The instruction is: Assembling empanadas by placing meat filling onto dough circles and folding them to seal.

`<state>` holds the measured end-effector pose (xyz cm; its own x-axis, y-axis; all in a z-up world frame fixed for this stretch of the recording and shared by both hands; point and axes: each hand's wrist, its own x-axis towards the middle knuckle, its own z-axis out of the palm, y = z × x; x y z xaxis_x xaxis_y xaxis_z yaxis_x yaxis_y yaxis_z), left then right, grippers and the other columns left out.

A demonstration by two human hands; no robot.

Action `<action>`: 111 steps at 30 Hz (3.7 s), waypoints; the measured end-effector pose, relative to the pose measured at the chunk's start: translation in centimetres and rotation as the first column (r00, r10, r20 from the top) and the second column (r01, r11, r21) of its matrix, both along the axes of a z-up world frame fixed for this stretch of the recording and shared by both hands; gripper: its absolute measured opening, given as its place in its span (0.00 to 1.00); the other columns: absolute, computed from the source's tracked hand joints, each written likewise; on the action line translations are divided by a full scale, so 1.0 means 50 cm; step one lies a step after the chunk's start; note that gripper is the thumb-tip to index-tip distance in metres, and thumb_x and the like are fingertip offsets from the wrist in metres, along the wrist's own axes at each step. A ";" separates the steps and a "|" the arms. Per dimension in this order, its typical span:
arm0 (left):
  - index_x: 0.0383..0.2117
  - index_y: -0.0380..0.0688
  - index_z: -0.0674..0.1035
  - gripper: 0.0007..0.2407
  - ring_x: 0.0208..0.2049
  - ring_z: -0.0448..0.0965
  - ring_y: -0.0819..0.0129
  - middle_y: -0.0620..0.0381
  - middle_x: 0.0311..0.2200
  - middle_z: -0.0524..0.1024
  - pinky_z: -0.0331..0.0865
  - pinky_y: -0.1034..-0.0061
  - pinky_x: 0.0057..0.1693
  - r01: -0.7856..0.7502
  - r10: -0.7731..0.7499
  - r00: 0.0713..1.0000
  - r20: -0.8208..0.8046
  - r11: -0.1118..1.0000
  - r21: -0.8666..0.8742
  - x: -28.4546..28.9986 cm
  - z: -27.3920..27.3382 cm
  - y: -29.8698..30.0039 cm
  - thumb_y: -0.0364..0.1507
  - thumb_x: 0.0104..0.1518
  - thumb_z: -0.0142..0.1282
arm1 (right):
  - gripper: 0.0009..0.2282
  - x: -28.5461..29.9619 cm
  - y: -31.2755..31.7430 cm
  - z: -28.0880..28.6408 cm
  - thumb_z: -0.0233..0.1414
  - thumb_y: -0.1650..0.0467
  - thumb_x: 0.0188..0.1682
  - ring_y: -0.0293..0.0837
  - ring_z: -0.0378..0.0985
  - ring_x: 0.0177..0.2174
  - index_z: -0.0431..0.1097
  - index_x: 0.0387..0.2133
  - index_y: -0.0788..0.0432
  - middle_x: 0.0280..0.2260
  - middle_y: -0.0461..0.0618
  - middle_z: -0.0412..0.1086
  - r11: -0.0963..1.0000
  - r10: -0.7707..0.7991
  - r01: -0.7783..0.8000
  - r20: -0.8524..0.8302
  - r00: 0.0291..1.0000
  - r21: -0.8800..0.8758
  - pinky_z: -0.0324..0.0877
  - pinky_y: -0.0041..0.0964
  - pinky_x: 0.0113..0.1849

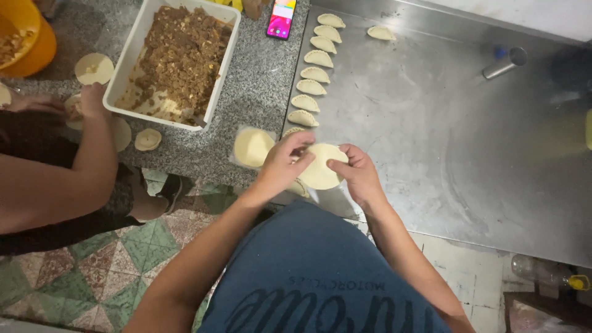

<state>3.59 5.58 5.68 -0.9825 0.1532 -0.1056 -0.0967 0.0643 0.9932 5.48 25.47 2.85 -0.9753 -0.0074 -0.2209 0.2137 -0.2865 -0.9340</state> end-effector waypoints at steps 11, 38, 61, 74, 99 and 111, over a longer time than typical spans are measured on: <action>0.33 0.47 0.86 0.05 0.29 0.77 0.80 0.61 0.27 0.83 0.74 0.80 0.37 0.037 -0.041 0.997 0.062 0.998 0.060 -0.035 -0.012 0.040 0.32 0.56 0.64 | 0.23 0.006 0.025 0.033 0.67 0.71 0.44 0.54 0.70 0.52 0.65 0.51 0.62 0.48 0.58 0.63 0.711 0.010 0.089 -0.137 0.991 0.698 0.69 0.45 0.52; 0.23 0.42 0.75 0.06 0.28 0.84 0.63 0.49 0.26 0.81 0.82 0.70 0.40 -0.644 0.456 0.764 0.457 0.587 0.491 -0.096 -0.107 -0.060 0.27 0.58 0.54 | 0.15 0.022 0.122 -0.125 0.51 0.79 0.44 0.57 0.81 0.46 0.76 0.44 0.56 0.48 0.56 0.77 0.712 -0.252 0.377 0.285 0.925 -0.593 0.77 0.57 0.49; 0.55 0.48 0.74 0.16 0.43 0.78 0.64 0.57 0.44 0.79 0.73 0.68 0.47 0.109 -0.147 0.980 -0.134 0.960 -0.257 -0.219 -0.307 -0.007 0.26 0.60 0.51 | 0.26 0.065 0.089 0.046 0.49 0.78 0.42 0.51 0.72 0.45 0.66 0.59 0.67 0.49 0.58 0.71 0.963 -0.116 0.049 0.243 0.963 0.265 0.67 0.44 0.47; 0.55 0.45 0.78 0.22 0.56 0.76 0.49 0.46 0.55 0.76 0.65 0.48 0.65 -0.608 -0.168 0.788 0.592 -0.068 0.791 0.030 -0.298 -0.328 0.44 0.61 0.44 | 0.13 -0.236 -0.367 -0.022 0.60 0.69 0.51 0.48 0.80 0.40 0.75 0.48 0.56 0.41 0.49 0.71 0.470 0.638 -0.177 -0.194 0.745 0.865 0.81 0.34 0.38; 0.58 0.53 0.76 0.22 0.57 0.76 0.55 0.52 0.59 0.73 0.67 0.54 0.67 -0.826 0.170 0.559 0.812 0.022 0.564 -0.065 -0.290 -0.608 0.48 0.63 0.45 | 0.22 -0.529 -0.654 -0.057 0.47 0.78 0.55 0.46 0.78 0.25 0.67 0.59 0.41 0.25 0.45 0.73 -0.611 0.769 0.005 0.593 0.238 0.791 0.76 0.48 0.33; 0.52 0.49 0.80 0.21 0.54 0.79 0.58 0.51 0.54 0.77 0.70 0.60 0.65 -0.827 0.209 0.557 0.804 0.051 0.560 -0.094 -0.294 -0.597 0.47 0.59 0.52 | 0.13 -0.431 -0.603 -0.105 0.44 0.66 0.56 0.59 0.83 0.39 0.76 0.46 0.45 0.33 0.58 0.79 -0.500 0.750 -0.353 0.599 0.280 0.791 0.77 0.57 0.40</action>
